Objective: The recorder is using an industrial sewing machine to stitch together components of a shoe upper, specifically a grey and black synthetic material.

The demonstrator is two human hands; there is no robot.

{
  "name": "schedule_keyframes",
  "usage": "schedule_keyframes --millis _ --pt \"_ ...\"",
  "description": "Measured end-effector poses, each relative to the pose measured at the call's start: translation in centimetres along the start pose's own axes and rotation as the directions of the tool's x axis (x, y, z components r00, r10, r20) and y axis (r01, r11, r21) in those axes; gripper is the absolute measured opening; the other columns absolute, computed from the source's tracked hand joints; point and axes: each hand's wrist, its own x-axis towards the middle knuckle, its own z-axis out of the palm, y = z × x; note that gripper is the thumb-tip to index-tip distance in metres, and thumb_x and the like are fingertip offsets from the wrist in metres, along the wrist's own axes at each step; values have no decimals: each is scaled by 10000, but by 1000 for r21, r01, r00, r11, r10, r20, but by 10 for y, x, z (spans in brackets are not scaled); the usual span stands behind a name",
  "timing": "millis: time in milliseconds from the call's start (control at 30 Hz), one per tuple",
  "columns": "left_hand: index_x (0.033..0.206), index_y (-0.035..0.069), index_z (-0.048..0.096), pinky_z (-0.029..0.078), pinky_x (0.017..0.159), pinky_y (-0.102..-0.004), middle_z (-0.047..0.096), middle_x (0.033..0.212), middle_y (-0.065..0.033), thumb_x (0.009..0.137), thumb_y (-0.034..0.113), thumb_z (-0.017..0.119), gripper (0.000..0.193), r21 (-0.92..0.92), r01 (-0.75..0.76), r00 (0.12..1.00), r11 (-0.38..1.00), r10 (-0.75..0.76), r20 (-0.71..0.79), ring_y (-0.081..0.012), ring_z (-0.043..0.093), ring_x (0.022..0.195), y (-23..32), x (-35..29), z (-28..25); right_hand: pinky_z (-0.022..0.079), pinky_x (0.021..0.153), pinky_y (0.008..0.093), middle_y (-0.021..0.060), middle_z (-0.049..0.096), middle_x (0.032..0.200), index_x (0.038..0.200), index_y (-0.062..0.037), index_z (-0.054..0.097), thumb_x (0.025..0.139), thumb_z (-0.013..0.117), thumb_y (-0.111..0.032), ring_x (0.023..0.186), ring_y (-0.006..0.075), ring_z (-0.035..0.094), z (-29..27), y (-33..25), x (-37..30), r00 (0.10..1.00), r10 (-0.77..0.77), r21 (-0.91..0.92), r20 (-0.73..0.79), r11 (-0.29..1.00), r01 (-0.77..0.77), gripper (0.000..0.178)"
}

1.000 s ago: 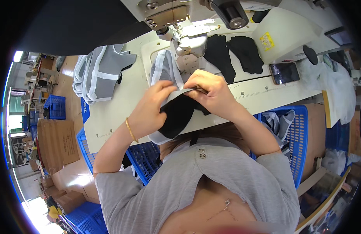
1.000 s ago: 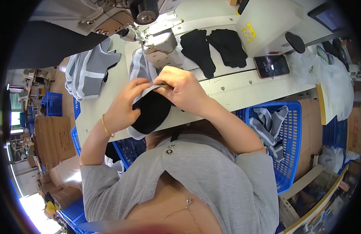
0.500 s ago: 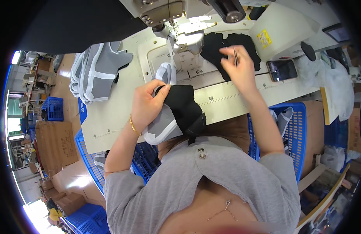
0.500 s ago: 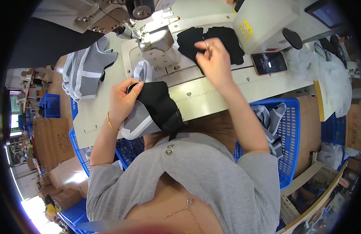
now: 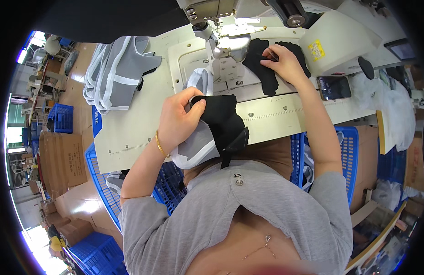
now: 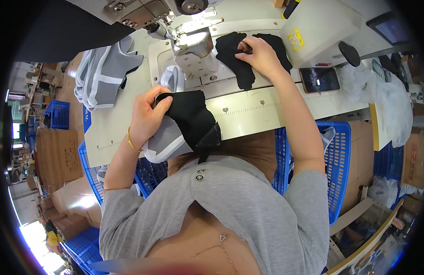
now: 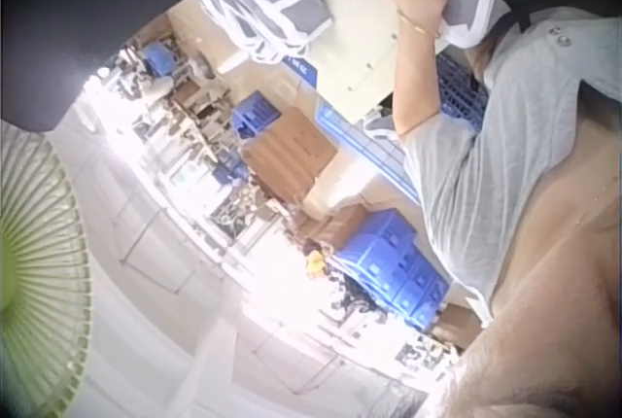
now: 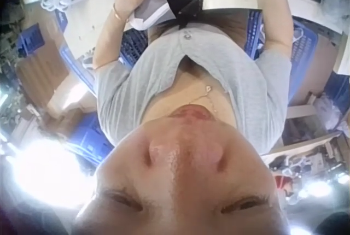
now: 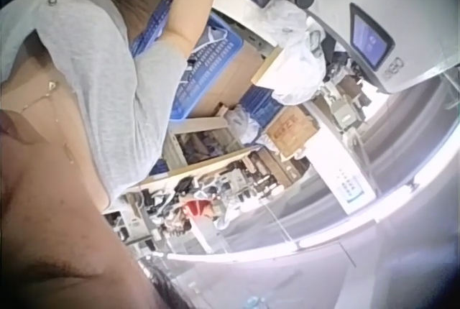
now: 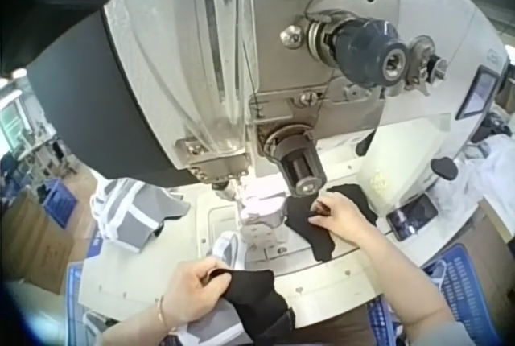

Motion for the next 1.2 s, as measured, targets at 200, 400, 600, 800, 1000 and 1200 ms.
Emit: schedule_keyframes --millis 200,400,600,800,1000,1200 --pt "879 -21 610 416 658 -207 573 742 33 883 51 588 75 -30 6 1000 1000 -6 -4 -32 482 724 1 -2 -2 474 755 282 60 630 863 979 -8 639 804 737 -114 801 168 595 -1 -8 -4 999 39 -78 -12 996 -40 227" --pt "874 6 635 399 543 -245 562 632 -30 851 76 618 75 -51 -76 995 996 73 -72 -55 468 588 -6 0 3 492 660 294 82 649 797 902 -15 677 829 719 -88 707 196 630 14 -8 -15 980 -1 182 -200 983 38 111" --pt "877 -9 626 415 598 -231 571 682 -5 865 66 606 78 -22 -32 999 999 31 -25 -49 482 648 -4 -1 2 515 668 308 63 620 813 865 -12 651 773 756 -78 728 219 632 32 -14 -21 944 -170 47 -284 981 190 155" --pt "874 -10 623 421 601 -237 577 686 -22 858 72 610 84 -18 -37 999 999 37 -28 -63 494 645 -4 -2 2 498 661 316 54 596 794 844 -26 645 755 775 -112 727 213 613 21 -7 -26 947 -149 -113 -284 986 122 179" --pt "871 -7 622 416 594 -237 571 682 -21 857 71 611 80 -16 -43 999 999 43 -27 -61 490 640 -5 -1 2 500 666 318 53 607 817 861 -23 657 762 762 -103 724 206 613 5 -13 -32 983 -107 -64 -150 993 99 165" --pt "870 -14 613 402 623 -207 558 722 38 881 58 596 75 -34 -17 1000 999 17 5 -29 464 688 -1 -2 1 498 718 305 33 637 901 861 -38 670 760 745 -59 860 184 613 5 -14 -37 936 -285 -187 -204 950 249 128"
